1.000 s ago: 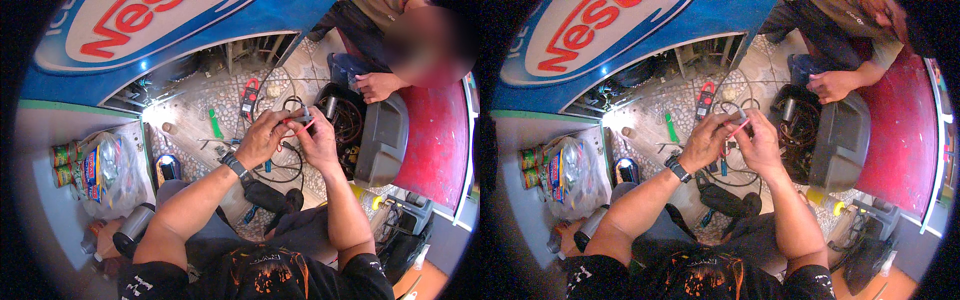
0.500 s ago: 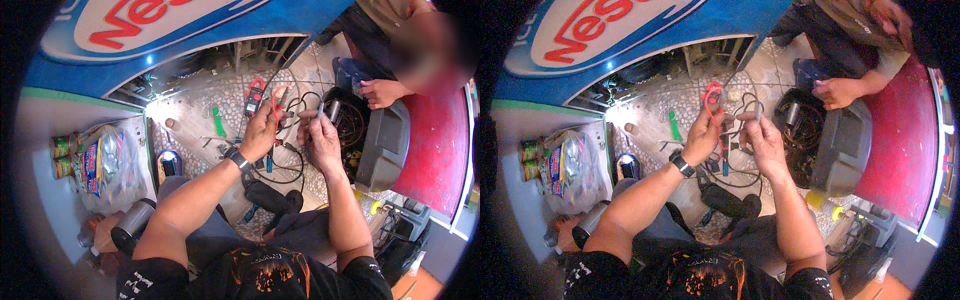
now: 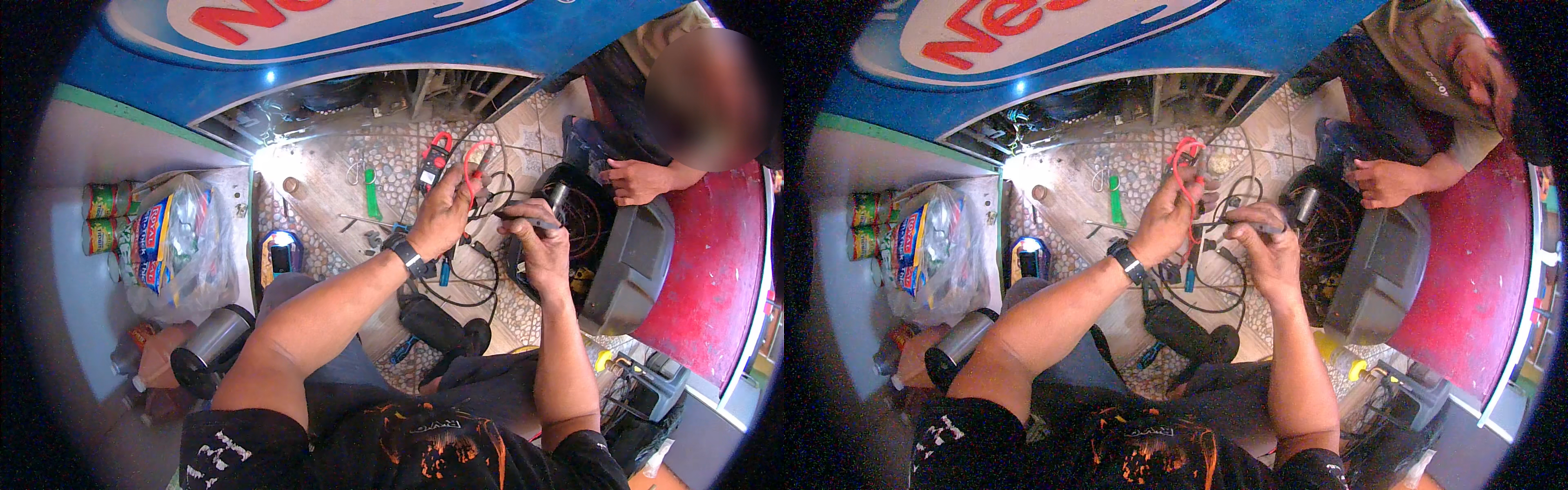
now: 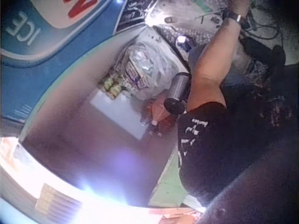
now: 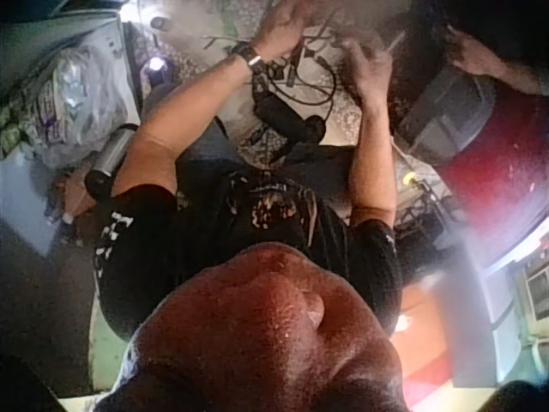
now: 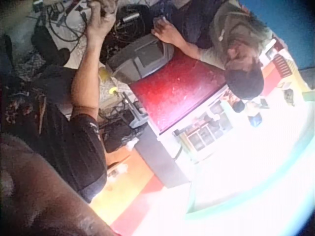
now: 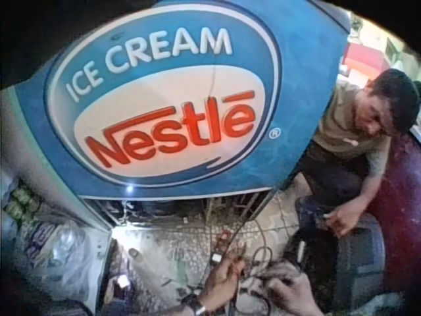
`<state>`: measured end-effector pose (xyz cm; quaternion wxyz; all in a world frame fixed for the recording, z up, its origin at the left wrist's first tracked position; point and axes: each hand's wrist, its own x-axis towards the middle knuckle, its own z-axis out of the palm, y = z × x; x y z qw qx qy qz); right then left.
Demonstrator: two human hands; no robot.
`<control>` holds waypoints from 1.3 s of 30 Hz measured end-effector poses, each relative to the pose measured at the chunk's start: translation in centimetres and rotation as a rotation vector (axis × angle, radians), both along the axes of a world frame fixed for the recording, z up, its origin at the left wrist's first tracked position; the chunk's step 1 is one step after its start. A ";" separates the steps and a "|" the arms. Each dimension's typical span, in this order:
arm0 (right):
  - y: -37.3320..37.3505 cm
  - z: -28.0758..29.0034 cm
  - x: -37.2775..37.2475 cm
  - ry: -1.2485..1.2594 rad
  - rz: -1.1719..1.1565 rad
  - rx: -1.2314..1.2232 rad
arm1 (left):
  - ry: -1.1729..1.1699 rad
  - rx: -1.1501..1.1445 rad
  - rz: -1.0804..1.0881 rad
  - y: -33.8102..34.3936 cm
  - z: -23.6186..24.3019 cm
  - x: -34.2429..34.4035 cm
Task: The person repairs an ice cream freezer by handling wires and components at the base of the unit using a multimeter and various small hand tools.
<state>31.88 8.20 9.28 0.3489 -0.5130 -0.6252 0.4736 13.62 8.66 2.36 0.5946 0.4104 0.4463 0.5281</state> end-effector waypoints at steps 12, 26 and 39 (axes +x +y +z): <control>-1.3 1.4 -2.4 -0.320 0.127 0.494 | -0.051 0.008 0.037 0.4 -0.4 -0.1; -1.4 1.2 -2.6 -0.319 0.137 0.523 | -0.139 0.003 0.072 0.1 -0.1 0.5; -1.6 0.2 -1.5 -0.328 0.099 0.483 | 0.192 -0.056 0.075 -1.8 1.7 1.3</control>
